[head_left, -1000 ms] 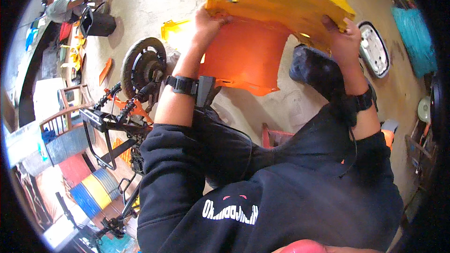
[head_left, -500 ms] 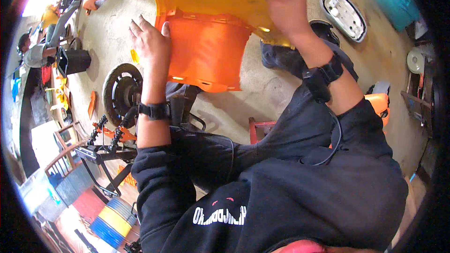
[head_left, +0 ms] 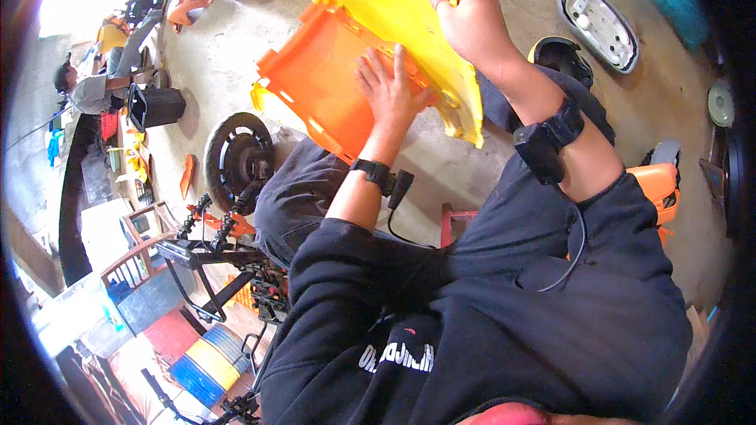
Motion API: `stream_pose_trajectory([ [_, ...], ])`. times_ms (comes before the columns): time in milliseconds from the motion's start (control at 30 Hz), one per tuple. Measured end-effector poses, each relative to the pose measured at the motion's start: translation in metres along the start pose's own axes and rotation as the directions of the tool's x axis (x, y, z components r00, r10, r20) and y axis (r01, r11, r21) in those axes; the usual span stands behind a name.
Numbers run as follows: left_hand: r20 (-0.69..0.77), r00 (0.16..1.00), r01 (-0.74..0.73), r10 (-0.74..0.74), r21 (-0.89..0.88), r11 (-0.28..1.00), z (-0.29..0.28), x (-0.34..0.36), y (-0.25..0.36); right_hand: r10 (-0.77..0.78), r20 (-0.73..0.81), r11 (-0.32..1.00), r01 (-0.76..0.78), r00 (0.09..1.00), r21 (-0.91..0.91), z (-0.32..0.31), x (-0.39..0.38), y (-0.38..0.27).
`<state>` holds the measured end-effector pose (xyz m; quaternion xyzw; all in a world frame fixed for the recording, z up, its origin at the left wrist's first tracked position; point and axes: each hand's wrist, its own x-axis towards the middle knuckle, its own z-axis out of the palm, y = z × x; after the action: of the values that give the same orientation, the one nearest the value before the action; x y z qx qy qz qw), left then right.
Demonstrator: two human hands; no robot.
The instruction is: Assembling and screwing together motorcycle plastic fairing parts.
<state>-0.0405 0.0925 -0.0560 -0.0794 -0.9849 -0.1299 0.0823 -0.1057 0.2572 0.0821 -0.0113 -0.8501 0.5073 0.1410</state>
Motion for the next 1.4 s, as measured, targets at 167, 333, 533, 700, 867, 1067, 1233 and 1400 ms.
stream_pose_trajectory([
  [167, 0.064, 0.995, 0.087, -0.082, -0.077, 0.993, 0.01, -0.003, 0.019, 0.077, 0.083, 0.995, -0.071, 0.994, -0.066, -0.005, -0.004, -0.002],
  [333, 0.108, 0.988, 0.103, -0.107, 0.037, 0.994, 0.01, 0.0, 0.006, -0.076, 0.056, 0.995, 0.08, 0.996, -0.065, 0.007, -0.019, 0.01],
  [533, 0.148, 0.965, -0.14, 0.216, -0.406, 0.903, -0.015, -0.007, -0.007, -0.025, 0.015, 0.977, 0.027, 1.0, -0.212, -0.012, 0.012, 0.017],
  [700, 0.066, 0.998, -0.003, 0.023, -0.289, 0.957, -0.022, 0.004, -0.053, 0.113, -0.124, 0.904, -0.153, 0.986, -0.399, -0.03, 0.041, 0.057],
  [867, -0.13, 0.698, 0.685, -0.704, -0.166, 0.71, 0.038, -0.069, -0.191, 0.023, -0.172, 0.913, -0.091, 0.985, -0.397, -0.01, 0.041, 0.047],
  [1067, 0.247, 0.237, 0.97, -0.94, -0.12, 0.213, 0.083, -0.115, -0.27, 0.416, -0.15, 0.909, -0.403, 0.897, 0.107, -0.026, 0.039, 0.026],
  [1233, 0.256, 0.102, 0.984, -0.961, -0.169, 0.059, 0.094, -0.093, -0.322, 0.352, -0.14, 0.934, -0.337, 0.925, 0.122, -0.002, 0.034, 0.051],
  [1400, 0.324, 0.228, 0.809, -0.918, -0.588, -0.006, 0.123, -0.081, -0.352, 0.394, -0.157, 0.919, -0.383, 0.906, 0.096, -0.015, 0.029, 0.032],
])
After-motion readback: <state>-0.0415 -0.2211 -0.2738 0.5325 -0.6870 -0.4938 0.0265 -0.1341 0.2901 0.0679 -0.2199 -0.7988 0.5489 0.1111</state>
